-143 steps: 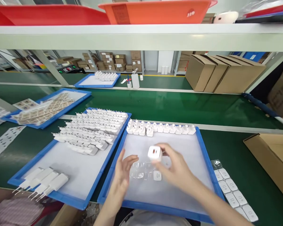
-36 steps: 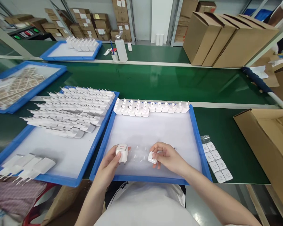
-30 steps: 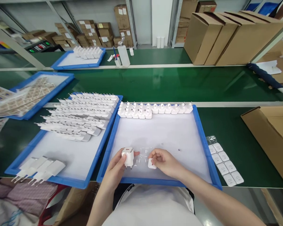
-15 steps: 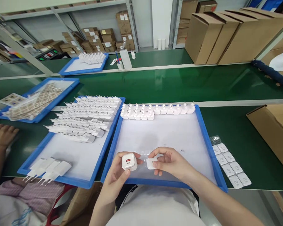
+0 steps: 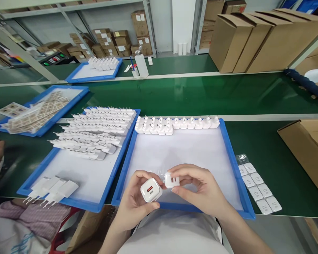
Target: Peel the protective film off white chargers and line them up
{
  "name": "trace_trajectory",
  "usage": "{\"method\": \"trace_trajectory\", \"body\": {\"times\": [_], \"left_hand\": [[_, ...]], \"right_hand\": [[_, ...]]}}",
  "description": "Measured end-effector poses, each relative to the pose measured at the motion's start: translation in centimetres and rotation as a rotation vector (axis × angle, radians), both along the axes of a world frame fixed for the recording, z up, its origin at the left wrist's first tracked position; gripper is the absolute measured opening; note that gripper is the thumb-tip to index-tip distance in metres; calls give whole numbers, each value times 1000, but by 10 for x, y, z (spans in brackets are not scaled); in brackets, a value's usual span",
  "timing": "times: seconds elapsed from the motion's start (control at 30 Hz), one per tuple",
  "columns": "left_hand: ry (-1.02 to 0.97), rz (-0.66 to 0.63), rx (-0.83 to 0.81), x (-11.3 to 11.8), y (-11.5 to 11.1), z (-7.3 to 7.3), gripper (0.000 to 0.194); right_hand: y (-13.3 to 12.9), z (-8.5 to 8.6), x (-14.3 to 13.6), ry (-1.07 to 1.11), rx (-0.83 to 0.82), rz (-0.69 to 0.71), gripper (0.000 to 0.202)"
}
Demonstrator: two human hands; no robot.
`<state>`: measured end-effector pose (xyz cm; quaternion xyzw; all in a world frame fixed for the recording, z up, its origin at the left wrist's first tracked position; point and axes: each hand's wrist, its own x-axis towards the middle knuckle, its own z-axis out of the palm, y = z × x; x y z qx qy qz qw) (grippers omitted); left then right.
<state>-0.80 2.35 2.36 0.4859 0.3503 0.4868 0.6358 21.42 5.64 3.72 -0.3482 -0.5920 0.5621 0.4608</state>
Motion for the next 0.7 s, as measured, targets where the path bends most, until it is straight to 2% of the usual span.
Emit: {"method": "trace_trajectory", "body": {"times": [0.1, 0.2, 0.3, 0.47, 0.7], "left_hand": [[196, 95, 113, 3, 2, 4, 52], [323, 119, 261, 7, 3, 10, 42], [336, 86, 288, 10, 0, 15, 33], [363, 59, 278, 12, -4, 17, 31], [393, 66, 321, 14, -4, 15, 29]], "right_hand": [[-2, 11, 3, -107, 275, -111, 27], [-8, 22, -4, -226, 584, -128, 23], [-14, 28, -15, -313, 771, -93, 24], [-18, 28, -25, -376, 836, -55, 34], [-15, 23, -29, -395, 850, -19, 35]]}}
